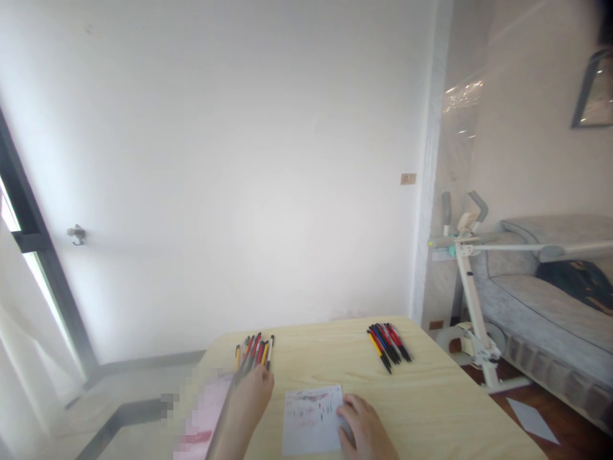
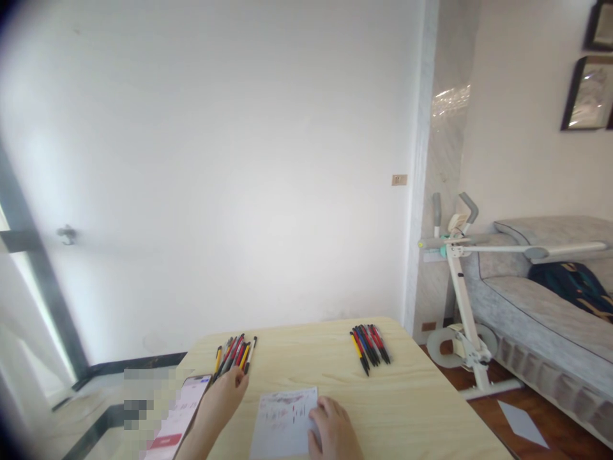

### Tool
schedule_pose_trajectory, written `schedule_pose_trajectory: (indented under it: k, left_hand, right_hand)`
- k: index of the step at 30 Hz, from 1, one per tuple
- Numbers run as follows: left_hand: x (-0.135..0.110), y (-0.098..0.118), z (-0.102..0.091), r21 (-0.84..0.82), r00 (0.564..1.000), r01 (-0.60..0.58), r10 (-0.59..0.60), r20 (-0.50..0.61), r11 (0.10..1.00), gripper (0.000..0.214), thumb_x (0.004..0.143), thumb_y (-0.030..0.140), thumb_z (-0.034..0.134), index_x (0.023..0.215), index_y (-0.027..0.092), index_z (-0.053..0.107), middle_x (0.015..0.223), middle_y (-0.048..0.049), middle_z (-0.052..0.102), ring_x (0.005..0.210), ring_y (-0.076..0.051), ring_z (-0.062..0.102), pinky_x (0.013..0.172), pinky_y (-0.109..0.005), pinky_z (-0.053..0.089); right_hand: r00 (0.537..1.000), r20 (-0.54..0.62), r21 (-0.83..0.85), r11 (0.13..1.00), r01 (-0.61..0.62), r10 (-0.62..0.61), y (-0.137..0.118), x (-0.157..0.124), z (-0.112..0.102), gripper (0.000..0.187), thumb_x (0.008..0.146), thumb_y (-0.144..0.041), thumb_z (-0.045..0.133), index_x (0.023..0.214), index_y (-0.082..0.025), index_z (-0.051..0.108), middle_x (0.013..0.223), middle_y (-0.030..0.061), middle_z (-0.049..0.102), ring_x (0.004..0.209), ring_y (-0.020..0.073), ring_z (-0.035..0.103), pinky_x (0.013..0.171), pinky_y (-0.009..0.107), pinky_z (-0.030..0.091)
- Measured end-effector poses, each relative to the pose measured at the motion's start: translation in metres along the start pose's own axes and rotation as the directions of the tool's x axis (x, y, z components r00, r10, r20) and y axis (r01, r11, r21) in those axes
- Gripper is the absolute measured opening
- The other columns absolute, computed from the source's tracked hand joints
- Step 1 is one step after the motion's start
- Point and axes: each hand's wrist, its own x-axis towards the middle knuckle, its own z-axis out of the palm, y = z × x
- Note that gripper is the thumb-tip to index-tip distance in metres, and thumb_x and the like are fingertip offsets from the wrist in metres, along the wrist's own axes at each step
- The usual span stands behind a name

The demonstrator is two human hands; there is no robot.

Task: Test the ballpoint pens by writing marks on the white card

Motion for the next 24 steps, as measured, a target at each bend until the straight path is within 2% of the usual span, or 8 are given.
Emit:
schedule_pose_trajectory:
  k: [3,7,16,24]
  left_hand:
    - [0.026,0.005,0.0,0.047,0.999,0.02,-0.022,0.047,0.999,0.031,0.08,0.03,0.033,0.079,0.015,0.061,0.075,-0.0123,0.068,0.072,-0.024,0.064,0.063,-0.033,0.044]
    - [0.045,0.009,0.007,0.101,0.996,0.038,-0.046,0.073,0.994,0.028,0.077,0.026,0.037,0.086,0.014,0.06,0.084,-0.0142,0.068,0.08,-0.025,0.063,0.066,-0.034,0.044]
    - [0.06,0.01,0.015,0.201,0.993,0.012,-0.036,0.116,0.98,0.031,0.076,0.021,0.038,0.094,0.007,0.059,0.084,-0.0184,0.068,0.081,-0.025,0.064,0.065,-0.033,0.045]
    - [0.063,0.015,0.011,0.264,0.987,-0.084,0.043,0.156,0.961,0.035,0.078,0.022,0.035,0.095,0.007,0.062,0.089,-0.0209,0.067,0.085,-0.028,0.062,0.069,-0.038,0.043]
  right_hand:
    - [1.0,0.0,0.001,1.0,-0.006,0.006,-0.001,0.0,-0.001,0.025,0.067,-0.011,0.05,0.087,-0.021,0.061,0.104,0.005,0.055,0.099,0.0192,0.047,0.089,0.027,0.032]
    - [1.0,0.005,-0.005,1.0,-0.012,0.012,-0.003,0.0,-0.004,0.024,0.067,-0.011,0.049,0.086,-0.021,0.061,0.102,0.0044,0.055,0.097,0.0185,0.047,0.088,0.026,0.032]
    - [1.0,0.024,-0.005,1.0,-0.01,0.01,0.0,0.001,-0.002,0.026,0.066,-0.011,0.05,0.087,-0.02,0.061,0.101,0.0047,0.054,0.097,0.0186,0.047,0.087,0.025,0.031]
    - [0.999,0.039,-0.017,1.0,-0.009,0.01,0.008,0.003,0.005,0.028,0.064,-0.011,0.051,0.088,-0.021,0.061,0.102,0.0042,0.054,0.098,0.0188,0.046,0.088,0.025,0.031]
